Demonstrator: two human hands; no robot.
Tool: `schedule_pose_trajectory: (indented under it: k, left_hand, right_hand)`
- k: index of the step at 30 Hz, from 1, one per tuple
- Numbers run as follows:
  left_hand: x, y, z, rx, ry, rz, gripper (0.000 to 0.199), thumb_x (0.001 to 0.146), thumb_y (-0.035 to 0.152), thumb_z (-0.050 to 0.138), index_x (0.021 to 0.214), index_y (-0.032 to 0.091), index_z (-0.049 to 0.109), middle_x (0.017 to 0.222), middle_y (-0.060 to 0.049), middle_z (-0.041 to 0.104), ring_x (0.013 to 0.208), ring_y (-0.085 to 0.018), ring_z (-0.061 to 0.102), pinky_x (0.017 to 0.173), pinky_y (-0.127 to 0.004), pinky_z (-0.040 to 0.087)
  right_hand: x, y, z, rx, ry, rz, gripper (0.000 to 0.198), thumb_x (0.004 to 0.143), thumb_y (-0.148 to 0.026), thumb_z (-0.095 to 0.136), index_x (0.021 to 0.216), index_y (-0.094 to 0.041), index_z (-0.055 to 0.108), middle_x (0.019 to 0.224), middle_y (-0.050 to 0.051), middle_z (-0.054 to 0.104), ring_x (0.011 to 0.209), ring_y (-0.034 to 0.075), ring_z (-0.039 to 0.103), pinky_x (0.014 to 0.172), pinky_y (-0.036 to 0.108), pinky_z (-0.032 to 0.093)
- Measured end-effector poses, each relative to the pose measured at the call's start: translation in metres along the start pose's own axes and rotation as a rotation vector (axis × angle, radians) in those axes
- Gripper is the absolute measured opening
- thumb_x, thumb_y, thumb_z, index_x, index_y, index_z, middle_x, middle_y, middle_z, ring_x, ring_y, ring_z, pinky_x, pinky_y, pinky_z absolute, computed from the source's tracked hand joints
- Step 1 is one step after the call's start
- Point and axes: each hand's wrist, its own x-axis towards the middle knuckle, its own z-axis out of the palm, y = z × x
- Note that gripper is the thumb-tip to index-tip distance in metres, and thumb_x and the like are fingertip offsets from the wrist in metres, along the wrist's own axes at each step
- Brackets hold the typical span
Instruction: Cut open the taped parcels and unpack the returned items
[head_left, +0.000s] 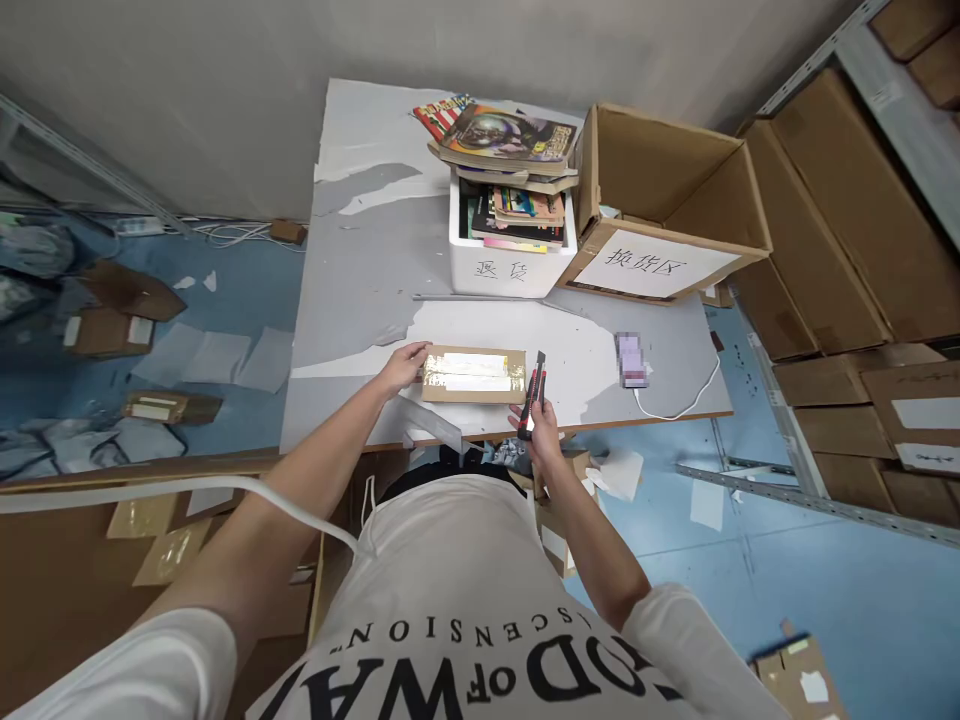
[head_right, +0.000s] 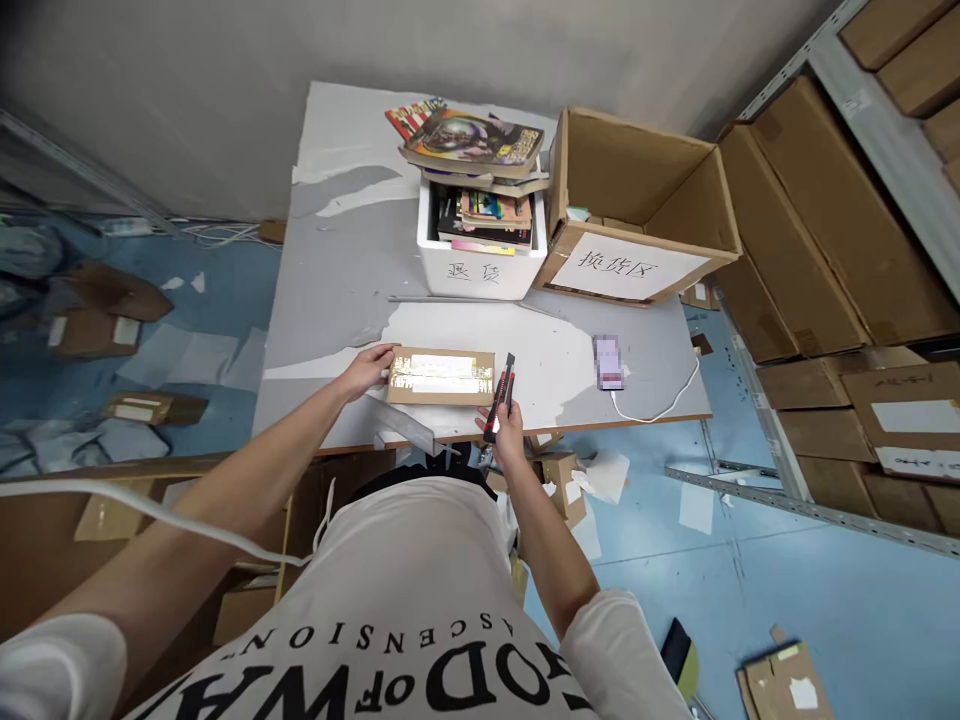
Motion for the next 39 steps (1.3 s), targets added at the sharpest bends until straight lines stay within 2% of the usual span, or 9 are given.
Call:
schedule_pose_trajectory:
  k: [5, 11, 17, 23, 26, 30, 35, 37, 39]
  left_hand:
    - [-0.024, -0.014, 0.007, -0.225, 0.062, 0.03, 0.043, 0.074, 0.045, 0.068, 0.108, 0.019, 0.06, 0.112, -0.008, 0.062, 0.09, -0.016, 0.064, 0.077, -0.034, 0.058]
    - [-0.065, -0.046, 0.039, -0.274, 0.155, 0.03, 0.042, 0.065, 0.05, 0.073, 0.087, 0.016, 0.061, 0.082, -0.003, 0.067, 0.077, -0.017, 0.067, 0.084, -0.037, 0.056]
    - [-0.089, -0.06, 0.068, -0.184, 0.148, 0.044, 0.044, 0.063, 0.058, 0.07, 0.085, 0.02, 0.062, 0.08, -0.004, 0.071, 0.081, -0.022, 0.068, 0.079, -0.035, 0.055]
    - [-0.089, -0.064, 0.061, -0.01, 0.113, 0.066, 0.042, 0.065, 0.058, 0.067, 0.083, 0.02, 0.062, 0.074, -0.005, 0.072, 0.07, -0.022, 0.068, 0.067, -0.034, 0.054]
    - [-0.084, -0.055, 0.045, 0.161, 0.076, 0.06, 0.045, 0.062, 0.058, 0.07, 0.084, 0.019, 0.065, 0.08, -0.008, 0.073, 0.078, -0.026, 0.069, 0.072, -0.035, 0.053]
    - [-0.056, -0.025, 0.02, 0.373, -0.058, -0.03, 0.06, 0.055, 0.057, 0.076, 0.098, 0.017, 0.068, 0.105, -0.015, 0.071, 0.099, -0.032, 0.066, 0.083, -0.037, 0.051]
    - [0.02, 0.023, 0.008, 0.433, 0.103, 0.146, 0.072, 0.076, 0.056, 0.059, 0.134, 0.015, 0.05, 0.134, -0.018, 0.055, 0.112, -0.029, 0.061, 0.096, -0.038, 0.044]
    - [0.05, 0.037, 0.011, 0.442, 0.079, 0.224, 0.077, 0.078, 0.05, 0.06, 0.144, 0.017, 0.037, 0.142, -0.017, 0.047, 0.106, -0.025, 0.063, 0.096, -0.038, 0.044]
    - [0.073, 0.045, 0.015, 0.463, 0.026, 0.273, 0.075, 0.078, 0.046, 0.059, 0.144, 0.019, 0.036, 0.144, -0.014, 0.044, 0.106, -0.024, 0.063, 0.099, -0.037, 0.043]
  right_hand:
    - [0.05, -0.042, 0.008, -0.112, -0.062, -0.089, 0.048, 0.07, -0.054, 0.068, 0.102, -0.024, 0.048, 0.089, -0.001, 0.06, 0.072, 0.012, 0.063, 0.069, 0.032, 0.059]
    - [0.123, -0.094, 0.052, -0.339, -0.245, -0.108, 0.034, 0.076, -0.046, 0.065, 0.095, -0.021, 0.051, 0.08, -0.002, 0.059, 0.065, 0.009, 0.056, 0.062, 0.028, 0.056]
    - [0.154, -0.094, 0.088, -0.547, -0.329, -0.076, 0.032, 0.079, -0.044, 0.062, 0.096, -0.02, 0.052, 0.071, -0.002, 0.057, 0.055, 0.009, 0.05, 0.049, 0.023, 0.047]
    - [0.159, -0.082, 0.101, -0.611, -0.31, -0.143, 0.028, 0.082, -0.042, 0.056, 0.099, -0.02, 0.051, 0.077, -0.001, 0.059, 0.059, 0.009, 0.052, 0.049, 0.021, 0.045]
    - [0.15, -0.082, 0.093, -0.625, -0.261, -0.228, 0.031, 0.082, -0.042, 0.055, 0.103, -0.021, 0.051, 0.089, 0.002, 0.061, 0.068, 0.011, 0.056, 0.053, 0.021, 0.048]
    - [0.103, -0.072, 0.055, -0.496, -0.139, -0.319, 0.038, 0.082, -0.046, 0.053, 0.112, -0.023, 0.047, 0.109, 0.004, 0.06, 0.072, 0.01, 0.059, 0.058, 0.023, 0.051]
    - [0.011, -0.033, 0.008, -0.194, -0.061, -0.052, 0.037, 0.077, -0.05, 0.062, 0.1, -0.021, 0.055, 0.1, 0.004, 0.063, 0.062, 0.008, 0.055, 0.052, 0.022, 0.051]
    - [-0.018, -0.015, 0.003, -0.041, -0.056, 0.097, 0.037, 0.077, -0.051, 0.064, 0.1, -0.023, 0.057, 0.102, 0.004, 0.064, 0.065, 0.009, 0.059, 0.053, 0.023, 0.052]
    - [-0.035, 0.0, 0.006, 0.086, -0.048, 0.184, 0.04, 0.075, -0.05, 0.066, 0.107, -0.028, 0.056, 0.119, 0.004, 0.061, 0.077, 0.014, 0.065, 0.056, 0.026, 0.055]
